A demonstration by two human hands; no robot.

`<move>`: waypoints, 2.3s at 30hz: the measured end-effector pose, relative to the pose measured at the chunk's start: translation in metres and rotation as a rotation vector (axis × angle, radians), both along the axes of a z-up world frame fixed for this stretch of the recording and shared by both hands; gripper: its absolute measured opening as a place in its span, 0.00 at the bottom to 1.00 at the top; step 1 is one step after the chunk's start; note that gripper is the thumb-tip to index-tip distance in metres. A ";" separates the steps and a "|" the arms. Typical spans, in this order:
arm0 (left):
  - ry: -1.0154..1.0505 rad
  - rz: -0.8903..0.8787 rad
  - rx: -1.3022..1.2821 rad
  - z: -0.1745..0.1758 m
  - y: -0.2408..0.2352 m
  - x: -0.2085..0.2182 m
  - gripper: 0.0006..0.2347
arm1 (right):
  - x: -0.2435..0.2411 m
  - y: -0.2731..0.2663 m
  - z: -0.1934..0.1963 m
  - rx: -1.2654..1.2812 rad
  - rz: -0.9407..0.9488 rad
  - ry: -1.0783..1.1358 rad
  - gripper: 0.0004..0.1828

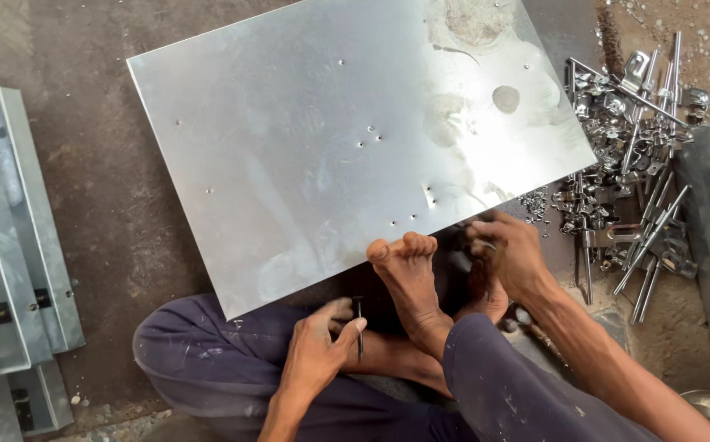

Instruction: The person assembles a metal component, first positioning a latch on a metal panel and then using a hammer to secure pins into pre-drilled holes on the panel and its corresponding tray.

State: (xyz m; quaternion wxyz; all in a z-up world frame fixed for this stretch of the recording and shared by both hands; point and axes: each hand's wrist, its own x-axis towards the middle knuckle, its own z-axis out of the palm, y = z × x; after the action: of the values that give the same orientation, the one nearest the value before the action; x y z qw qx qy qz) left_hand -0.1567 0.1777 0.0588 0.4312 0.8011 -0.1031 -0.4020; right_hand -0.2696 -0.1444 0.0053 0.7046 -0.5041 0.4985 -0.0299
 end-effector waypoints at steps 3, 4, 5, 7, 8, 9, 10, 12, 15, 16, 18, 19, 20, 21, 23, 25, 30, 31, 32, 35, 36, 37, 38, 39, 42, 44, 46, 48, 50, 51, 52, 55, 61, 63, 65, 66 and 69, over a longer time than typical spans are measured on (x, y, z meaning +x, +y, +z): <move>-0.083 0.115 0.044 -0.011 -0.003 0.008 0.22 | 0.032 -0.002 0.010 0.124 -0.051 -0.213 0.32; -0.142 0.148 0.052 -0.017 -0.007 0.014 0.22 | 0.038 -0.007 0.020 0.131 0.011 -0.263 0.32; -0.201 0.182 0.061 -0.022 -0.012 0.020 0.22 | 0.047 -0.013 0.027 0.139 0.073 -0.314 0.33; -0.545 0.130 0.177 -0.033 -0.019 0.032 0.28 | 0.058 -0.018 0.034 -0.113 0.274 -0.165 0.25; -0.718 0.087 0.217 -0.038 -0.025 0.039 0.32 | 0.057 -0.024 0.037 -0.253 0.359 -0.089 0.21; -0.706 0.059 0.309 -0.041 -0.027 0.046 0.33 | 0.052 -0.027 0.037 -0.375 0.331 -0.044 0.19; -0.690 0.030 0.387 -0.044 -0.031 0.052 0.35 | 0.043 -0.033 0.036 -0.509 0.297 0.011 0.18; -0.738 -0.030 0.448 -0.053 -0.032 0.066 0.38 | 0.027 -0.051 0.027 -0.743 0.288 0.115 0.15; -0.712 -0.028 0.405 -0.063 -0.034 0.081 0.36 | 0.004 -0.073 0.008 -1.044 0.406 0.199 0.15; -0.559 0.029 0.400 -0.062 -0.031 0.081 0.32 | 0.002 -0.078 0.001 -1.146 0.473 0.181 0.15; -0.426 0.134 0.281 -0.059 -0.032 0.076 0.27 | -0.001 -0.084 -0.010 -1.251 0.526 0.157 0.15; -0.444 0.185 0.166 -0.054 -0.028 0.064 0.26 | 0.001 -0.086 -0.015 -1.256 0.508 0.151 0.15; -0.457 0.239 0.049 -0.049 -0.025 0.054 0.25 | 0.005 -0.088 -0.019 -1.263 0.493 0.144 0.15; -0.541 0.074 -0.040 -0.042 -0.019 0.044 0.24 | 0.008 -0.088 -0.023 -1.278 0.510 0.169 0.15; -0.602 -0.130 -0.140 -0.032 -0.008 0.039 0.23 | 0.022 -0.093 -0.032 -1.315 0.540 0.203 0.16; -0.535 -0.200 -0.141 -0.027 0.005 0.036 0.24 | 0.029 -0.100 -0.040 -1.214 0.548 0.319 0.13; -0.660 -0.312 0.221 -0.051 0.006 0.070 0.14 | 0.026 -0.105 -0.038 -1.317 0.599 0.208 0.09; -0.617 -0.325 0.236 -0.053 0.005 0.072 0.11 | 0.030 -0.106 -0.038 -1.285 0.577 0.165 0.08; -0.646 -0.377 0.230 -0.053 0.007 0.072 0.11 | 0.027 -0.103 -0.038 -1.239 0.562 0.132 0.08; -0.710 -0.478 0.232 -0.048 0.021 0.076 0.13 | 0.027 -0.094 -0.029 -1.265 0.493 0.039 0.09; -0.721 -0.472 0.233 -0.044 0.025 0.078 0.13 | 0.030 -0.090 -0.025 -1.233 0.501 0.075 0.09; -0.732 -0.466 0.234 -0.041 0.028 0.080 0.13 | 0.031 -0.084 -0.021 -1.201 0.509 0.112 0.09; -0.734 -0.426 0.181 -0.038 0.032 0.081 0.15 | 0.028 -0.076 -0.019 -1.167 0.519 0.155 0.09; -0.737 -0.385 0.129 -0.038 0.035 0.084 0.17 | 0.028 -0.068 -0.018 -1.150 0.501 0.154 0.09; -0.726 -0.320 0.047 -0.044 0.039 0.086 0.17 | 0.037 -0.051 -0.023 -1.105 0.463 0.096 0.09; -0.709 -0.358 0.039 -0.052 0.035 0.086 0.15 | 0.041 -0.043 -0.020 -1.103 0.431 0.037 0.10; -0.686 -0.449 0.065 -0.060 0.033 0.088 0.12 | 0.048 -0.032 -0.014 -1.124 0.498 -0.065 0.09; -0.638 -0.469 0.125 -0.065 0.037 0.092 0.10 | 0.055 -0.018 -0.006 -1.179 0.568 -0.144 0.08; -0.626 -0.452 0.169 -0.064 0.046 0.094 0.11 | 0.059 -0.007 0.006 -1.270 0.637 -0.204 0.08; -0.638 -0.421 0.183 -0.058 0.059 0.095 0.13 | 0.063 -0.003 0.010 -1.234 0.627 -0.221 0.08; -0.652 -0.401 0.192 -0.051 0.072 0.099 0.15 | 0.065 0.000 0.013 -1.198 0.606 -0.229 0.08; -0.855 -0.371 0.238 -0.012 0.101 0.094 0.16 | 0.064 0.011 0.022 -1.008 0.519 -0.263 0.09; -0.593 0.098 -0.074 0.035 0.038 0.078 0.15 | 0.068 0.045 0.060 -0.569 0.381 -0.166 0.08; -0.111 0.261 -0.270 0.030 -0.008 0.074 0.12 | 0.078 0.055 0.074 -0.553 0.446 -0.216 0.08; 0.046 0.428 -0.344 0.021 -0.055 0.066 0.12 | 0.089 0.065 0.083 -0.566 0.544 -0.317 0.07; 0.071 0.469 -0.486 0.019 -0.068 0.061 0.12 | 0.092 0.070 0.088 -0.546 0.551 -0.338 0.07; 0.112 0.556 -0.760 0.012 -0.091 0.051 0.12 | 0.101 0.078 0.096 -0.524 0.557 -0.351 0.07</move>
State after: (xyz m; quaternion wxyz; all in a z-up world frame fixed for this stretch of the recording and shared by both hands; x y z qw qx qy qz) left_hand -0.1056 0.0868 0.0706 0.7899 0.5609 -0.0011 -0.2477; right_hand -0.1683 -0.0659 0.1014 0.6081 -0.7690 0.1908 -0.0495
